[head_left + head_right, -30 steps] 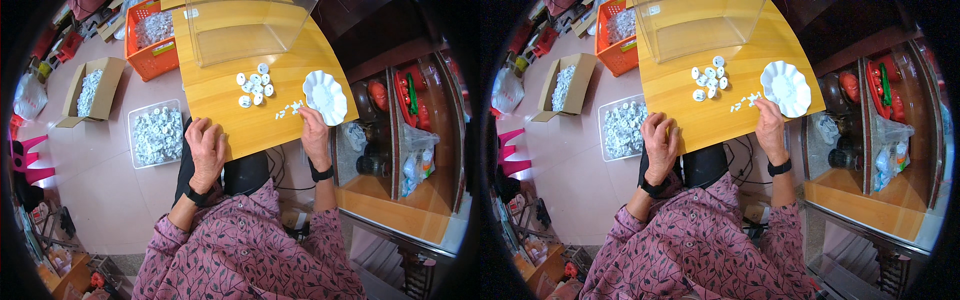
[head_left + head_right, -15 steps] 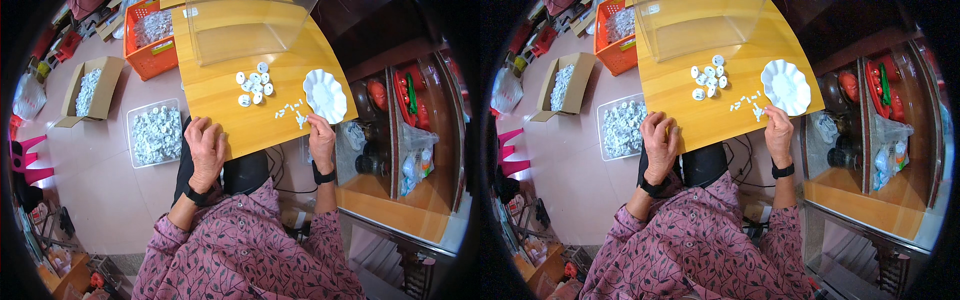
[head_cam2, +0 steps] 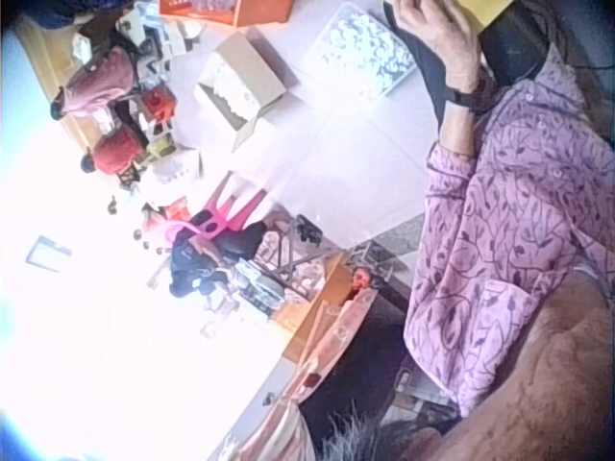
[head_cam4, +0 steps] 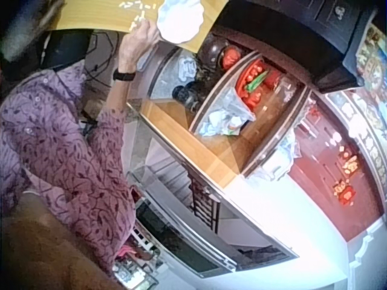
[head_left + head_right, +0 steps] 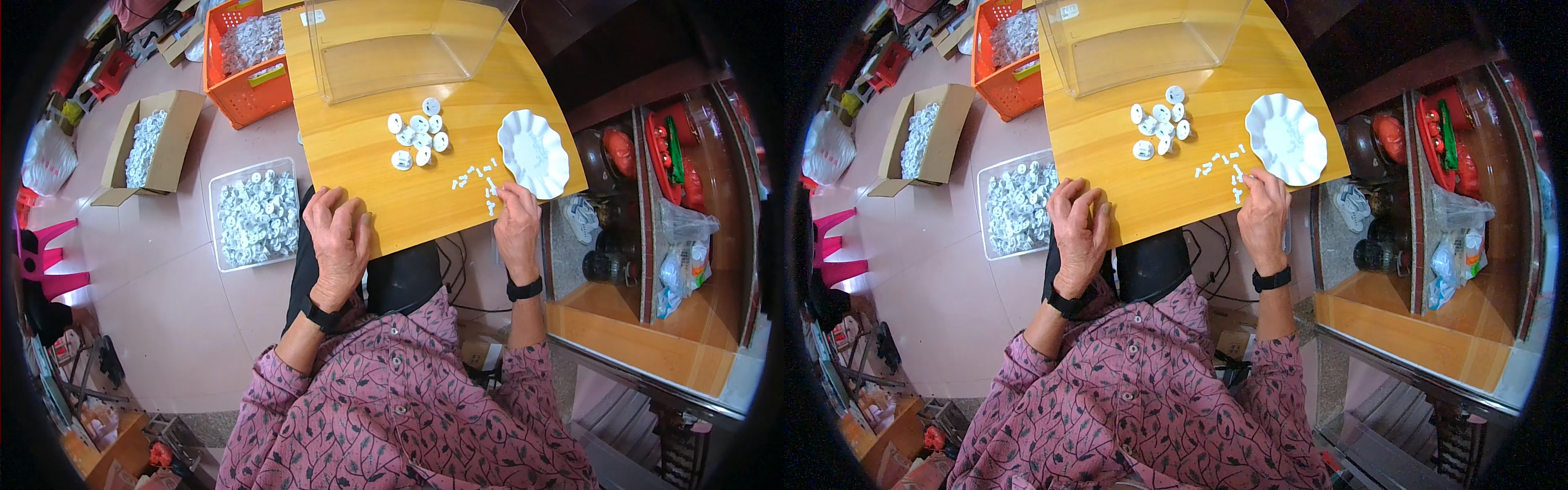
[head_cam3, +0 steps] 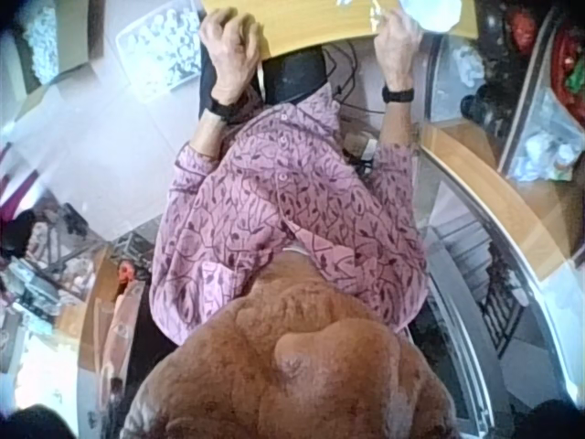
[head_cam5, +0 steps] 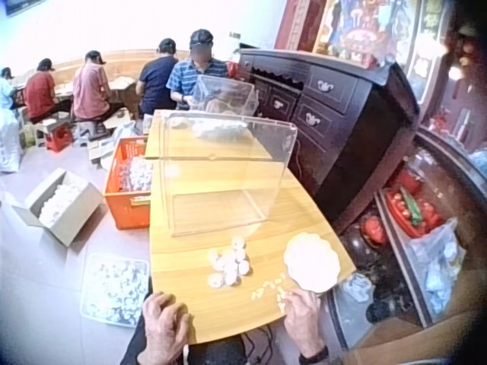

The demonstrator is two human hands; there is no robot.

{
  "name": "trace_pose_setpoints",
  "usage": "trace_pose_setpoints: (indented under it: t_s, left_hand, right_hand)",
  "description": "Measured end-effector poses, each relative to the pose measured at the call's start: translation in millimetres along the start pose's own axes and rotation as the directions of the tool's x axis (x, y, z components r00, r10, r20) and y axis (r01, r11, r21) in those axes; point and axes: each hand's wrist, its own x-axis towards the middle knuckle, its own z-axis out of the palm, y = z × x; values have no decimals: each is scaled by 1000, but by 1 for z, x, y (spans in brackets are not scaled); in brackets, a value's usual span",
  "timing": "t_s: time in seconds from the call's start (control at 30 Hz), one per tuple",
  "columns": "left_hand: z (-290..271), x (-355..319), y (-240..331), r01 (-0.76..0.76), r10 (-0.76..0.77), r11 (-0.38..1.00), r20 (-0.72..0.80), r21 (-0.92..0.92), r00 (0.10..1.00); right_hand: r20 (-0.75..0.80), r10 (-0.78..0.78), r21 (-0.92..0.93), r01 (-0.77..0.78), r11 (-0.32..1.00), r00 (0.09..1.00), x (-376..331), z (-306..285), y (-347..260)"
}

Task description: Assembling small white plastic components by hand on a wooden table.

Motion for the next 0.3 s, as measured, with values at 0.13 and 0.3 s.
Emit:
trace_pose_setpoints:
  t_s: [0.13,0.3]
  left_hand:
    - [0,-1,0,7,-7,1000,14,-7,1000]
    - [1,-2,-2,18,-18,1000,16,-17,1000]
  right_hand:
    - [27,-20,-85,22,996,999,-3,5,1]
    - [0,41,2,-41,999,999,-4,9,1]
